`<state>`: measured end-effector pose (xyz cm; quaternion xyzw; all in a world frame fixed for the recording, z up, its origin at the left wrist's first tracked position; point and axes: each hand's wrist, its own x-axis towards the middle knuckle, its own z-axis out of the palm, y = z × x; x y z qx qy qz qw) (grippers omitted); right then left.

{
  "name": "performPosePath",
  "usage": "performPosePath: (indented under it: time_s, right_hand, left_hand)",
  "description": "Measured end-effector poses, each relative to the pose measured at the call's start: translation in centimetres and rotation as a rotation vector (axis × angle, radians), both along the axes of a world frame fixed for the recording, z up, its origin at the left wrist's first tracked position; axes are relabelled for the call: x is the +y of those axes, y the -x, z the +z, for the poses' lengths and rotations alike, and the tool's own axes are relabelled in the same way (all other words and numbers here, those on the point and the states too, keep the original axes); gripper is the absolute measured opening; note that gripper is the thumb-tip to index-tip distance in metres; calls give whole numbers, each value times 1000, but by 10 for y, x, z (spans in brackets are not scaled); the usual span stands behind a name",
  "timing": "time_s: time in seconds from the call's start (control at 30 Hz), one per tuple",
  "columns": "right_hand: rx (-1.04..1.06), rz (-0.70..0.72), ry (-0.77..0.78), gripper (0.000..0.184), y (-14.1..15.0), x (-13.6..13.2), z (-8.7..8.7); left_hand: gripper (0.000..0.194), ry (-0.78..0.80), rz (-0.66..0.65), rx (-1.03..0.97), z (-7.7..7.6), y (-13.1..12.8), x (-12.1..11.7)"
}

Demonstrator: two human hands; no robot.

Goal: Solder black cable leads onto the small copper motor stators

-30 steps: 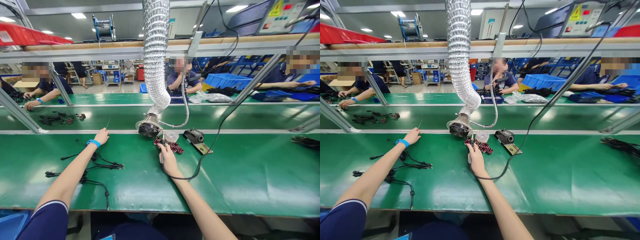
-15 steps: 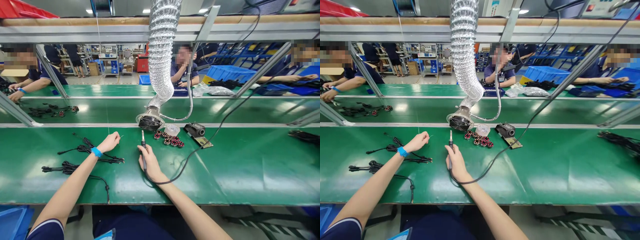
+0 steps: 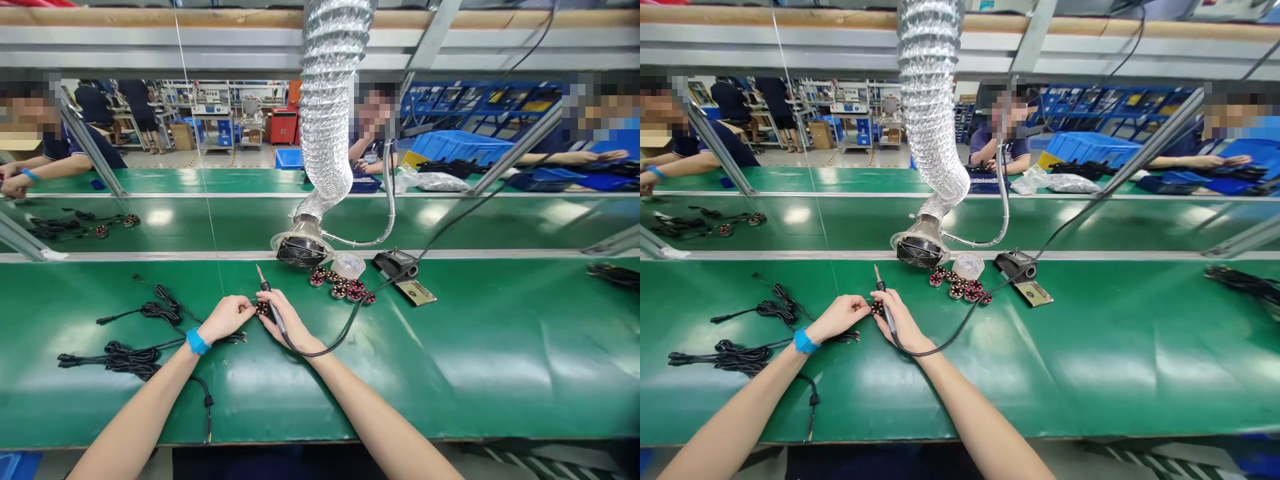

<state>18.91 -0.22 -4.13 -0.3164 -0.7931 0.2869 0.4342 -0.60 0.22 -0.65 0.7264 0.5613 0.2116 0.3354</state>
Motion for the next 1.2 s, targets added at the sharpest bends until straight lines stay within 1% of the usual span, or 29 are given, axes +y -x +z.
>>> performPosePath:
  time_s: [0.1, 0.2, 0.33, 0.43, 0.53, 0.63, 0.7, 0.83, 0.9, 0.97, 1.03, 1.1, 1.17, 1.2]
  right_hand:
    - [13, -17, 41, 51, 0, 0, -3]
    - [4, -39, 54, 50, -1, 1, -4]
    - [-1, -66, 63, 49, -2, 2, -5]
    - [-15, -103, 64, 50, -4, 2, -5]
    - [-33, -124, 64, 52, -5, 1, -2]
    - [-43, -118, 62, 52, -6, 0, 1]
    - [-45, -110, 66, 52, -6, 0, 2]
    - [-36, -110, 79, 53, -6, 1, 0]
    - [-35, -123, 78, 54, -5, 1, -2]
    - [-41, -138, 73, 55, -5, 2, -3]
    - [-44, -143, 67, 56, -5, 2, -3]
    - [-44, -135, 65, 56, -5, 2, -2]
    - [-45, -128, 67, 56, -5, 1, -2]
    - [-48, -128, 69, 56, -5, 1, -2]
  left_hand:
    - [30, 23, 16, -11, -4, -3, 2]
    - [33, 0, 18, -27, -6, -5, 4]
    - [34, -14, 23, -136, -5, -6, 5]
    - [36, 13, 72, -203, -4, -5, 4]
    - [39, 46, 107, -173, -2, -4, 3]
    - [38, 80, 75, -134, -2, -7, 1]
    - [36, 91, 45, -146, -1, -9, -1]
    - [34, 123, 44, -243, 2, -13, -2]
    - [32, 111, 58, -308, 6, -14, -2]
    - [29, 34, 84, -337, 10, -13, -4]
    - [25, -110, 67, -269, 13, -10, -7]
    - [22, -278, -45, -78, 13, -7, -10]
    - [24, -419, -195, 169, 9, -5, -13]
    - [26, -479, -250, 280, 6, -4, -14]
